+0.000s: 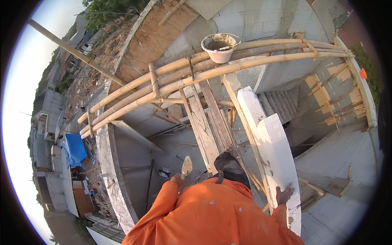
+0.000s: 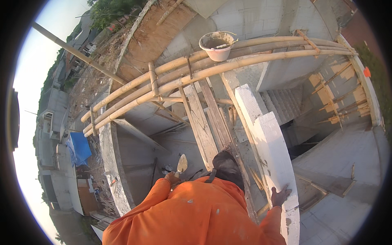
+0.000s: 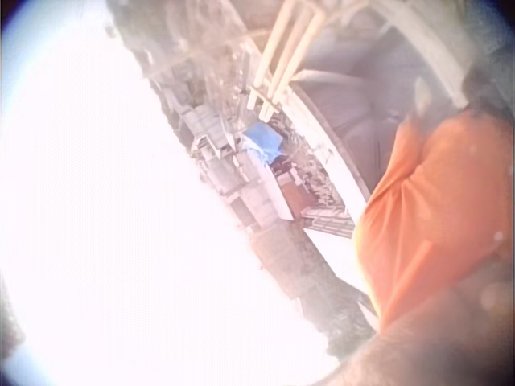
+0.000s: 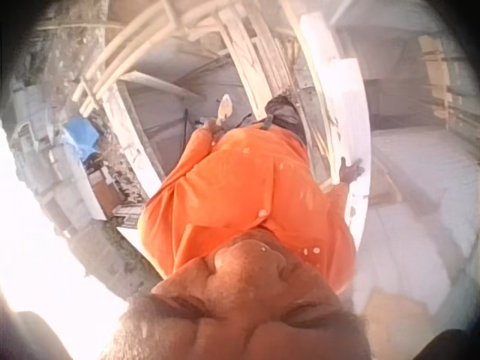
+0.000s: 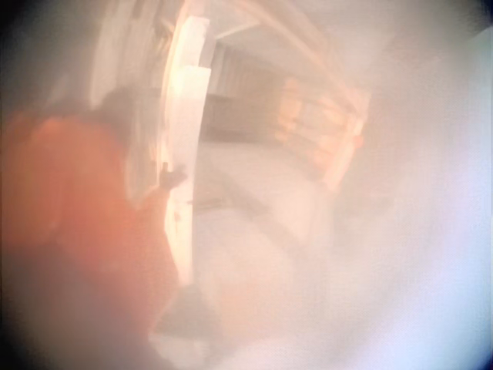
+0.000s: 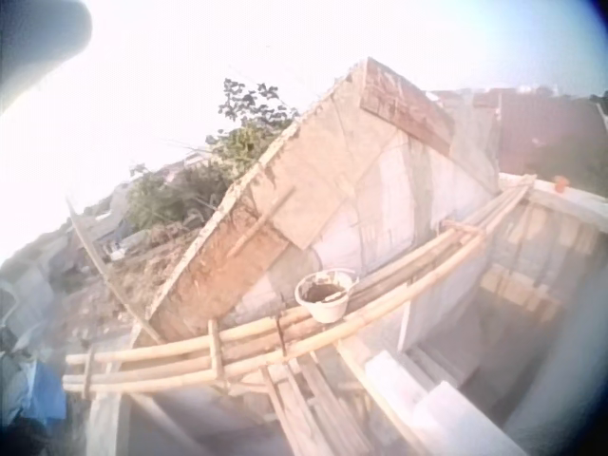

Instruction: The person places a lightweight concrete block on a partially built wall, aligns it by tapping it with a hammer, and applies mortar to the joints with a trowel.

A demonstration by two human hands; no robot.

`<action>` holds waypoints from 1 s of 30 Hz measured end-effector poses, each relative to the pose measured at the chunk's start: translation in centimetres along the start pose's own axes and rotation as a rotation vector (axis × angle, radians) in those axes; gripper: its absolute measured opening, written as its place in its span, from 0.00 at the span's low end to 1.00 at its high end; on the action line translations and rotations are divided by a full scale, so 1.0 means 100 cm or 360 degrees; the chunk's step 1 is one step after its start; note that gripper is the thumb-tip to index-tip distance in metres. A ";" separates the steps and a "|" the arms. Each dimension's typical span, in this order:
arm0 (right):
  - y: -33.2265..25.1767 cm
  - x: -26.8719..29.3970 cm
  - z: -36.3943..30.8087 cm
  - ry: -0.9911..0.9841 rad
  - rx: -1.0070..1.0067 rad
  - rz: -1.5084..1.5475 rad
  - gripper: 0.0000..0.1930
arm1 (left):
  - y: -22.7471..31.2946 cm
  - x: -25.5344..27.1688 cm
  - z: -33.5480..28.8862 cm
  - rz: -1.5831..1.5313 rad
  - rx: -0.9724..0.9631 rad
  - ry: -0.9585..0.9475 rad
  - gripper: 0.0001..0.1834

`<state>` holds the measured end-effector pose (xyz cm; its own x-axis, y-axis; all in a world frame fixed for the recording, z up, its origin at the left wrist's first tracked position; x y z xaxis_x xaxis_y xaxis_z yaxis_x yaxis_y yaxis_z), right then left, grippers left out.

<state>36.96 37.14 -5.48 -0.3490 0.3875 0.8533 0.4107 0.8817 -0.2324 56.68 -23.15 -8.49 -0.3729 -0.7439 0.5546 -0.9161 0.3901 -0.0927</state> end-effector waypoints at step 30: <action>-0.202 -0.131 -0.080 0.0264 -0.0694 0.0758 0.27 | 0.447 0.396 0.161 -0.0877 -0.0880 0.0044 0.19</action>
Point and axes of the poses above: each hand's wrist, its own z-axis towards the middle knuckle, its own x-axis out of the back of the hand, y = z × x, the point moved 2 cm from there along z, towards the middle knuckle, and after that the axes turned 9 degrees about x, right-handed, at the moved point
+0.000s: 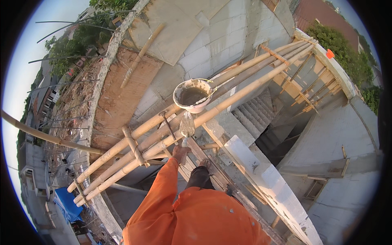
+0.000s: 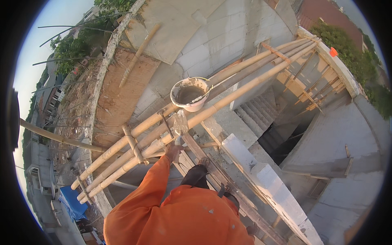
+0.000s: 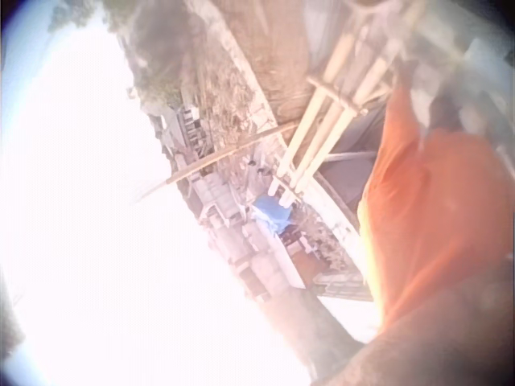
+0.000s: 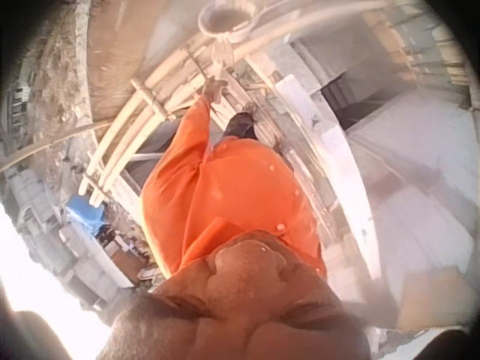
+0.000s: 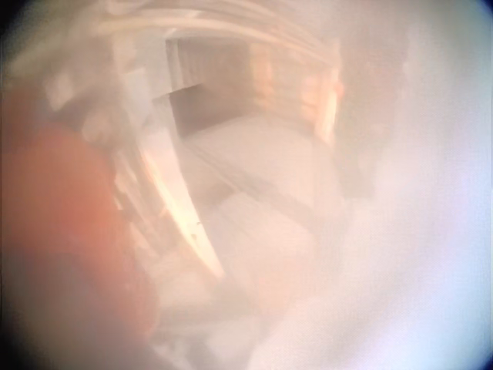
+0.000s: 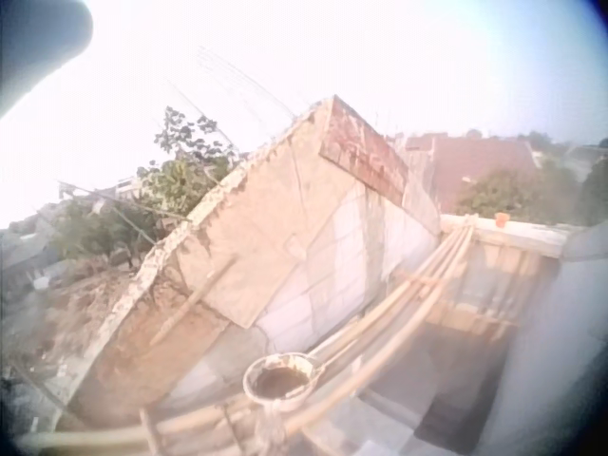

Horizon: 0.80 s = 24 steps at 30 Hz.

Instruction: The person places a lightweight concrete block on a partially built wall, aligns it by tapping it with a hammer, and applies mortar to the joints with a trowel.

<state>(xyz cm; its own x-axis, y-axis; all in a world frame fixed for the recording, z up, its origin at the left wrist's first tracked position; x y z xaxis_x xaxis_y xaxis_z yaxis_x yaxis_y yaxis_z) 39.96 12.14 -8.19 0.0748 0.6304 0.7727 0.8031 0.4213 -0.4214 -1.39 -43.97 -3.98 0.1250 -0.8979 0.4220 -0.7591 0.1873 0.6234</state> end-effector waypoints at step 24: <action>-0.187 -0.077 -0.002 -0.0552 -0.0008 -0.0168 0.26 | 0.243 -0.106 0.264 0.0940 -0.0237 -0.0446 0.39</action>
Point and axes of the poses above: each hand's wrist, its own z-axis towards the middle knuckle, its own x-axis out of the back of the hand, y = z × x, the point moved 2 cm from there along z, towards the middle knuckle, and after that the axes turned 9 degrees about x, right-handed, at the moved point
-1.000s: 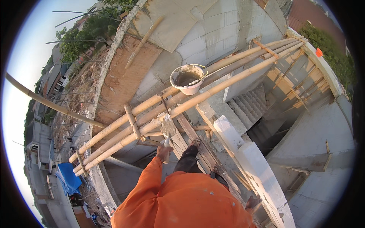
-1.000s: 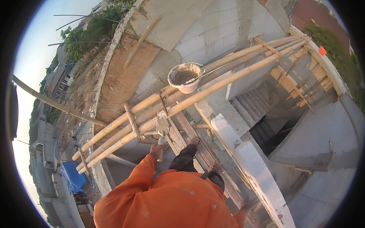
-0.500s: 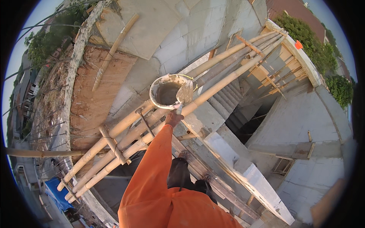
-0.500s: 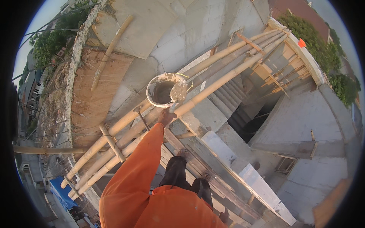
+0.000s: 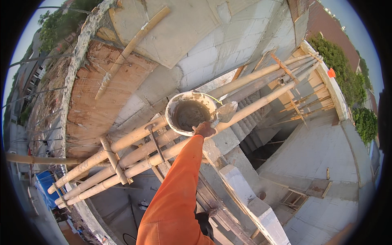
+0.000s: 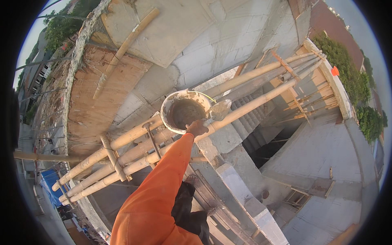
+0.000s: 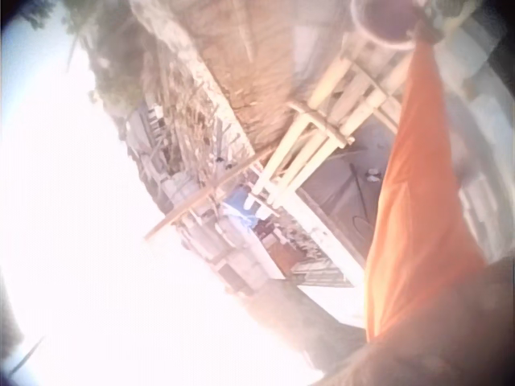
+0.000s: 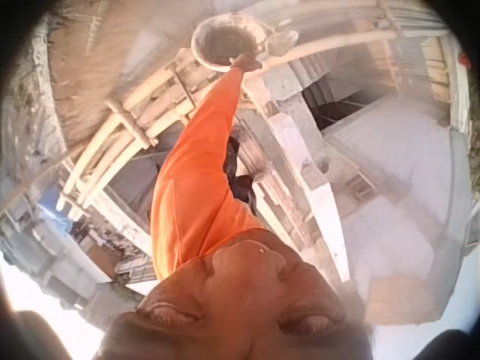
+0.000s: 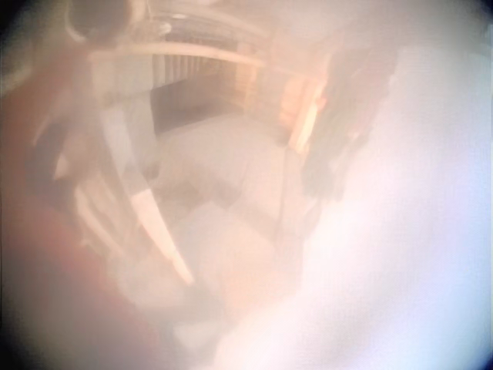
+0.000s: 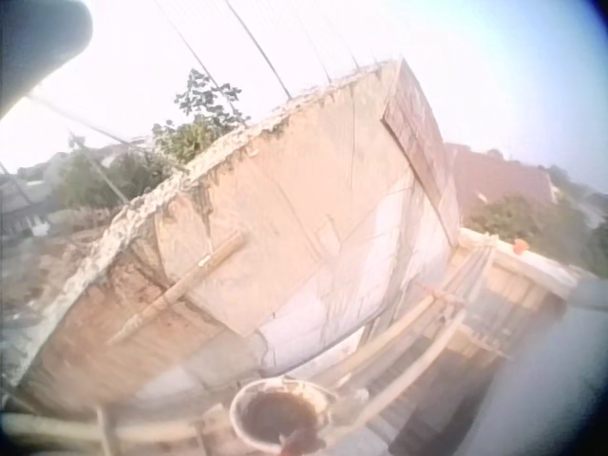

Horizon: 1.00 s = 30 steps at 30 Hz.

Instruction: The person places a lightweight concrete block on a partially built wall, aligns it by tapping it with a hammer, and applies mortar to the joints with a trowel.

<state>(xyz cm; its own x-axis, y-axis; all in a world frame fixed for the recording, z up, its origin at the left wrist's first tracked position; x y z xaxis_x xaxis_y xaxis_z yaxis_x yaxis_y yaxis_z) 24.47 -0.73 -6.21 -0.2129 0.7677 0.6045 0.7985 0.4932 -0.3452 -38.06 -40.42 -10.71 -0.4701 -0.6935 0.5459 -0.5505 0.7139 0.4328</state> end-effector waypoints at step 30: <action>-0.218 0.023 -0.085 0.0534 0.0807 0.1842 0.43 | 0.066 -0.118 -0.461 -0.1065 -0.0501 -0.0855 0.25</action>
Point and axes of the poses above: each hand's wrist, its own z-axis towards the middle knuckle, its own x-axis out of the back of the hand, y = z × x, the point moved 2 cm from there along z, towards the middle knuckle, and after that the axes turned 9 degrees about x, right-handed, at the moved point
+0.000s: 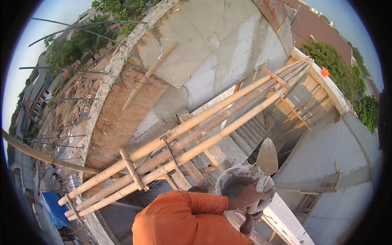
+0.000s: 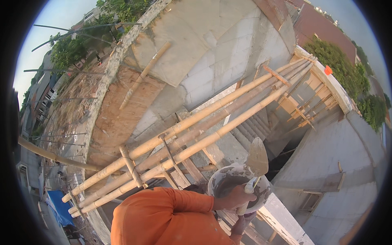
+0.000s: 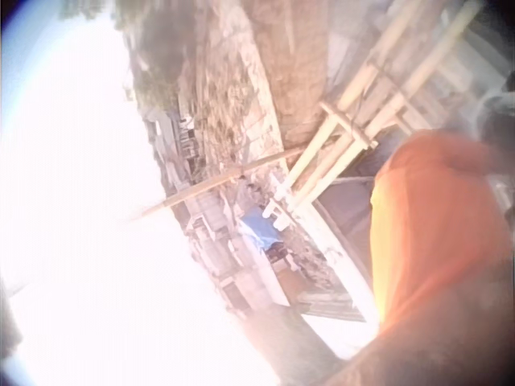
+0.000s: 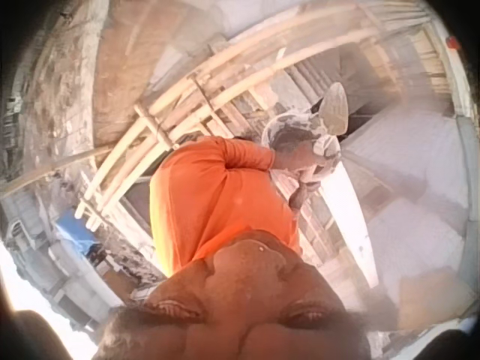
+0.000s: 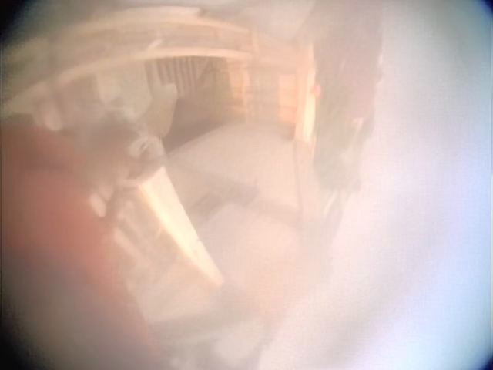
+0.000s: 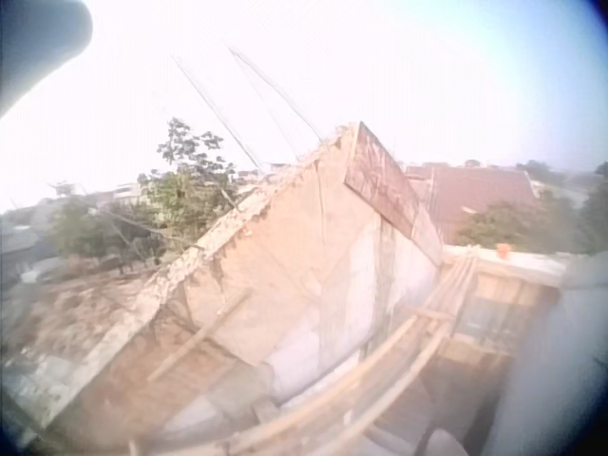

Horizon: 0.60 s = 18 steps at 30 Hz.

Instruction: The person places a lightweight concrete block on a partially built wall, aligns it by tapping it with a hammer, and applies mortar to the joints with a trowel.

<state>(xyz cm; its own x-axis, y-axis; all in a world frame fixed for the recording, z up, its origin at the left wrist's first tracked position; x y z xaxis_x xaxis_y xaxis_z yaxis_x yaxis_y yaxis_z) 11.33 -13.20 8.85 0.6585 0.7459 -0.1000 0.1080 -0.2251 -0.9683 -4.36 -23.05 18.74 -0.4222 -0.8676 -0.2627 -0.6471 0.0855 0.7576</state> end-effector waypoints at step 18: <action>-0.024 0.047 -0.044 0.1252 0.0132 -0.0648 0.34 | -0.052 -0.134 -0.018 0.0331 0.0378 -0.1066 0.30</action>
<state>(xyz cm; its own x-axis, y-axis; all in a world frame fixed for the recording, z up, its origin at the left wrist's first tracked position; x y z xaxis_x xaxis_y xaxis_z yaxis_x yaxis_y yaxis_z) 17.47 -11.87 11.67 0.9051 0.1045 0.4122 0.4112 0.0323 -0.9110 5.82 -12.71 19.35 -0.7990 -0.3437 -0.4935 -0.5992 0.3854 0.7017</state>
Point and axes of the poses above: each hand's wrist, its own z-axis towards the middle knuckle, its own x-axis out of the back of the hand, y = z × x, the point moved 2 cm from there along z, towards the middle knuckle, and after that the axes turned 9 degrees about x, right-handed, at the moved point
